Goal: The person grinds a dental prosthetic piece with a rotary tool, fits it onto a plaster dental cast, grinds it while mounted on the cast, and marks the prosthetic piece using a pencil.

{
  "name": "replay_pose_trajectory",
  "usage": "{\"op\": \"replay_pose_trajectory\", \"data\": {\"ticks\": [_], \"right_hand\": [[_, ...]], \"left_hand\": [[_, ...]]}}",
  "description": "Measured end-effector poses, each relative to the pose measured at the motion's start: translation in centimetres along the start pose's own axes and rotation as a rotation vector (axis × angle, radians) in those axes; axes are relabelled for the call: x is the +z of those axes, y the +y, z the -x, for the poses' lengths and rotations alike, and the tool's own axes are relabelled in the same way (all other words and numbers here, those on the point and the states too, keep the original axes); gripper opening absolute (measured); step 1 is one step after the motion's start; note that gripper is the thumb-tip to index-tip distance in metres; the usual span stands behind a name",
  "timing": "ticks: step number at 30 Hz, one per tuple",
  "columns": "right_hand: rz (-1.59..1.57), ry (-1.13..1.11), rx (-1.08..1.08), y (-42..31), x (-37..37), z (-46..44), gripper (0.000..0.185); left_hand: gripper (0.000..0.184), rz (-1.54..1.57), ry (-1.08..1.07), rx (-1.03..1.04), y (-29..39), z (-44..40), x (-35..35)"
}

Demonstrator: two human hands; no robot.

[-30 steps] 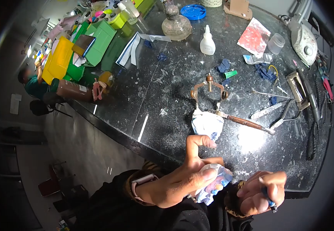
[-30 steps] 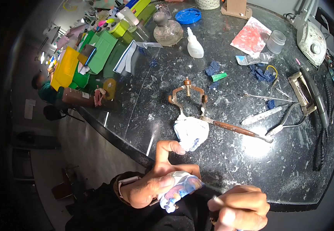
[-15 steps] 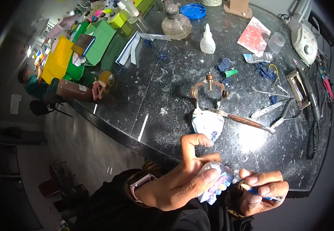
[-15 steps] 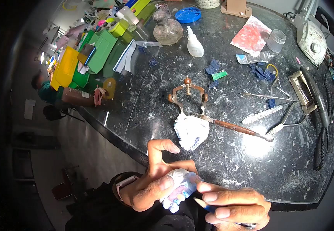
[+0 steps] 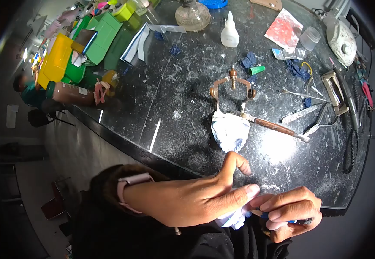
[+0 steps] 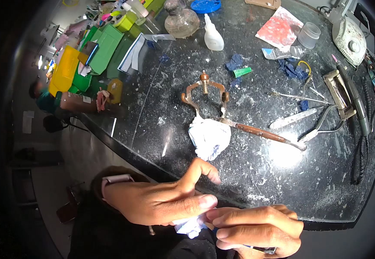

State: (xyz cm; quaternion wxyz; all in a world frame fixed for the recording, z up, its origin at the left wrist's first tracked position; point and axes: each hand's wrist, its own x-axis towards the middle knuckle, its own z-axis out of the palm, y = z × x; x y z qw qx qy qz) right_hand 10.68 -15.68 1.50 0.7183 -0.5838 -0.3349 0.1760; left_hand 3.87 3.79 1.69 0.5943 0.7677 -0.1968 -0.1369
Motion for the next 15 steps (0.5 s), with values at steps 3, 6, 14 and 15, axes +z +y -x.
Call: {"op": "replay_pose_trajectory", "data": {"ticks": [3, 6, 14, 15], "right_hand": [[0.071, -0.126, -0.045, 0.2, -0.7, -0.6, 0.012], [0.107, -0.237, -0.056, 0.0, -1.4, -1.1, 0.015], [0.131, -0.292, -0.124, 0.3, -1.5, -1.5, 0.018], [0.143, -0.290, -0.137, 0.3, -1.5, -1.5, 0.018]], "left_hand": [[0.040, -0.341, -0.059, 0.159, 0.1, -0.2, -0.7], [0.034, -0.466, -0.074, 0.192, 0.3, -0.2, -0.9], [0.020, -0.394, -0.025, 0.146, -0.5, 0.1, 0.0], [0.020, -0.321, -0.032, 0.098, -0.4, 0.1, 0.0]]}}
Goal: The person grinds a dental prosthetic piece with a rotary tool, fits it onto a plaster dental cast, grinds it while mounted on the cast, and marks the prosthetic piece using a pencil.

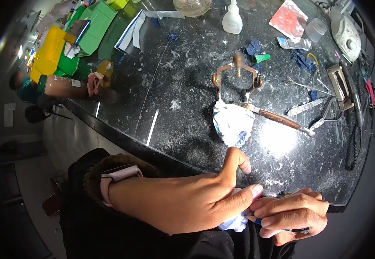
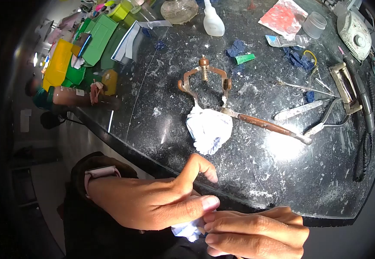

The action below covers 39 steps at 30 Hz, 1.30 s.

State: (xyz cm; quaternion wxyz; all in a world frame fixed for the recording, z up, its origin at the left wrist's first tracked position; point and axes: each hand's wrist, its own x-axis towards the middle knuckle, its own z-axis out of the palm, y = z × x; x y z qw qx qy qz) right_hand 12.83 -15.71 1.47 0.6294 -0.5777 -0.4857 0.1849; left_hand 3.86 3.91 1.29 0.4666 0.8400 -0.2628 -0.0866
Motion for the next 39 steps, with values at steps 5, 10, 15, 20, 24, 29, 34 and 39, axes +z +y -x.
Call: {"op": "replay_pose_trajectory", "data": {"ticks": [5, 10, 15, 20, 24, 29, 34, 39], "right_hand": [[-0.004, 0.011, 0.017, 0.0, 0.1, 0.2, 0.017], [-0.021, -0.010, 0.007, 0.1, -0.1, 0.1, 0.017], [-0.006, -0.006, -0.009, 0.1, -0.1, 0.1, 0.016], [-0.034, -0.025, -0.003, 0.1, -0.2, 0.1, 0.016], [-0.043, -0.064, -0.013, 0.3, -0.5, 0.1, 0.017], [-0.064, 0.246, -0.027, -0.4, -0.2, 1.7, 0.021], [-0.007, 0.499, -0.065, -0.6, 2.3, 2.2, 0.024], [0.091, 0.399, -0.024, -1.5, 2.9, 0.8, 0.014]], "left_hand": [[0.020, -0.108, -0.038, 0.023, 0.1, -0.2, -0.3], [0.023, 0.008, 0.002, 0.000, -0.1, -0.1, 0.2], [0.033, 0.296, -0.055, -0.181, 0.3, -0.2, 0.3], [0.037, 0.354, -0.053, -0.202, 0.3, -0.4, 0.3], [0.037, 0.208, -0.049, -0.097, 0.1, -0.3, 0.1], [0.043, 1.272, -0.232, -0.868, 0.9, -2.0, -2.5], [0.029, 1.886, -0.108, -0.589, 1.2, -1.9, -0.3], [0.028, 2.145, 0.005, -0.477, 1.8, -1.8, 0.5]]}}
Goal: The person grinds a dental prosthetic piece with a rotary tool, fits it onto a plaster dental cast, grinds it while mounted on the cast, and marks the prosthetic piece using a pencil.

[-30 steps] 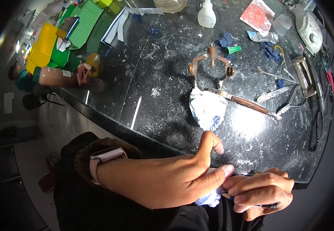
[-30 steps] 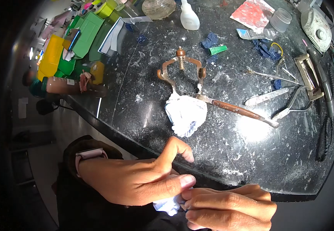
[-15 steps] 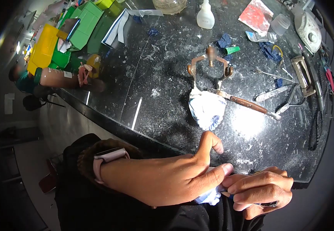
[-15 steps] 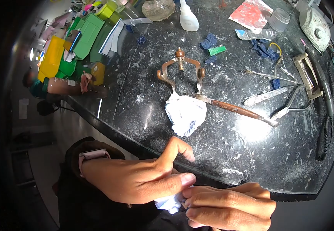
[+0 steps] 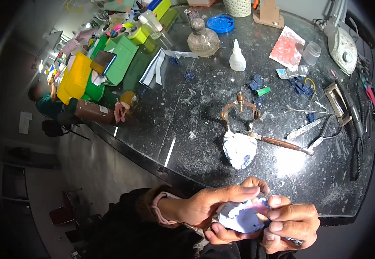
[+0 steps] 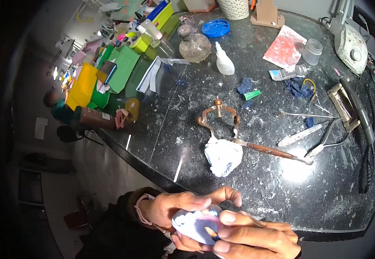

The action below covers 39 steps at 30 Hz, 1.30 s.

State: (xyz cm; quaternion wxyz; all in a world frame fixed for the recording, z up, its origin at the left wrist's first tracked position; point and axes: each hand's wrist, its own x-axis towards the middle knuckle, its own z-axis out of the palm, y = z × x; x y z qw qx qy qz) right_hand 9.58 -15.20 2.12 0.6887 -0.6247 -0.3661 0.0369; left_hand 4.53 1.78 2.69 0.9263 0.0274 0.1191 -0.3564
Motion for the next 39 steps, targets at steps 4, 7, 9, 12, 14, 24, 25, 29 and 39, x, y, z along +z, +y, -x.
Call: {"op": "replay_pose_trajectory", "data": {"ticks": [4, 7, 9, 12, 14, 24, 25, 29, 39], "right_hand": [[0.158, -0.097, -0.067, -0.3, 0.2, -1.1, 0.015], [0.161, -0.173, -0.073, -0.3, -0.2, -1.7, 0.016], [0.168, -0.160, -0.082, -0.2, -0.2, -1.6, 0.017], [0.204, -0.220, -0.066, -0.5, -0.6, -1.9, 0.017], [0.216, -0.230, -0.055, -0.6, -0.6, -2.0, 0.018], [0.175, -0.132, -0.084, 0.3, -0.4, -1.4, 0.017], [0.179, -0.176, -0.086, 0.2, -0.6, -1.6, 0.017], [0.185, -0.126, -0.080, 0.3, -0.4, -1.3, 0.016], [0.091, 0.307, -0.040, 1.8, 0.9, 0.0, 0.018]], "left_hand": [[0.031, 0.108, 0.014, 0.049, -0.8, 0.1, -0.2], [0.032, 0.070, 0.088, 0.104, -0.9, 0.1, 0.4], [0.032, -0.009, 0.056, 0.141, -1.0, 0.0, 0.0], [0.031, 0.058, -0.039, 0.158, -1.6, -0.6, -1.2], [0.030, 0.055, -0.057, 0.170, -1.6, -0.6, -1.3], [0.026, 0.043, 0.091, 0.163, -1.2, -0.6, 0.1], [0.026, 0.044, 0.106, 0.161, -1.3, -0.6, 0.0], [0.026, 0.039, 0.069, 0.178, -1.4, -0.7, -0.2], [0.060, 0.182, 0.006, 0.264, -2.0, -1.5, 0.5]]}}
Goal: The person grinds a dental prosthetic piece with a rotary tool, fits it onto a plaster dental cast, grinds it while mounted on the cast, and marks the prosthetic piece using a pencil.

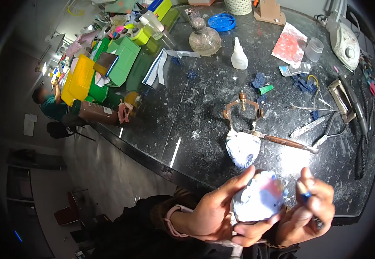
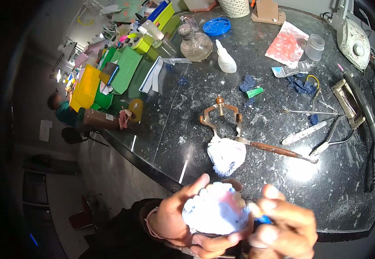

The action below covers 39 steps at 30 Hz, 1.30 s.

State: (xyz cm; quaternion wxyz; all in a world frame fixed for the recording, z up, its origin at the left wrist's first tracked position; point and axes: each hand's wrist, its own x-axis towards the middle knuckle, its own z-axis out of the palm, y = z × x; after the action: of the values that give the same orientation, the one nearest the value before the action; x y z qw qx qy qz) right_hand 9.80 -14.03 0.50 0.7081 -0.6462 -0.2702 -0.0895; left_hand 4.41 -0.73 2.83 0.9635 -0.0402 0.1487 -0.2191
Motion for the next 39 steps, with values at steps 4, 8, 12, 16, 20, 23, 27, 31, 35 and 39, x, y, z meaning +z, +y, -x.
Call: {"op": "replay_pose_trajectory", "data": {"ticks": [4, 8, 12, 16, 20, 23, 27, 31, 35, 39], "right_hand": [[-0.017, 0.073, 0.122, 0.0, -0.1, 0.1, 0.019], [-0.064, 0.083, 0.203, 0.0, -0.1, 0.2, 0.018], [-0.101, 0.085, 0.219, 0.2, 0.2, 0.2, 0.020], [-0.121, 0.062, 0.183, 0.7, 0.1, 0.0, 0.021], [-0.112, 0.098, 0.189, 0.7, 0.2, 0.1, 0.021], [-0.114, 0.104, 0.188, 0.7, 0.3, 0.0, 0.021], [-0.112, 0.012, 0.157, 0.9, -0.3, -0.4, 0.020], [-0.106, 0.126, 0.203, 0.9, 0.2, 0.1, 0.020], [-0.052, 0.117, 0.210, 0.6, 0.1, 0.0, 0.024], [-0.081, 0.192, 0.236, 0.3, 0.5, 0.0, 0.027]], "left_hand": [[0.057, 0.047, -0.038, 0.052, -0.3, -0.4, 0.5], [0.053, 0.032, -0.064, 0.091, -0.4, -0.5, 0.5], [0.056, 0.024, -0.100, 0.120, -0.4, -0.6, 0.3], [0.061, 0.014, -0.132, 0.126, -0.5, -0.7, -0.2], [0.060, -0.022, -0.141, 0.111, -0.4, -0.6, -0.5], [0.058, 0.029, -0.073, 0.102, -0.3, -0.4, 0.1], [0.057, 0.100, -0.108, 0.108, -0.5, -0.3, 0.2], [0.057, 0.093, -0.050, 0.121, -0.6, -0.3, 0.3], [0.059, 0.015, -0.057, 0.111, -0.5, -0.5, -0.5], [0.062, 0.077, -0.039, 0.072, -0.5, -0.7, 0.1]]}}
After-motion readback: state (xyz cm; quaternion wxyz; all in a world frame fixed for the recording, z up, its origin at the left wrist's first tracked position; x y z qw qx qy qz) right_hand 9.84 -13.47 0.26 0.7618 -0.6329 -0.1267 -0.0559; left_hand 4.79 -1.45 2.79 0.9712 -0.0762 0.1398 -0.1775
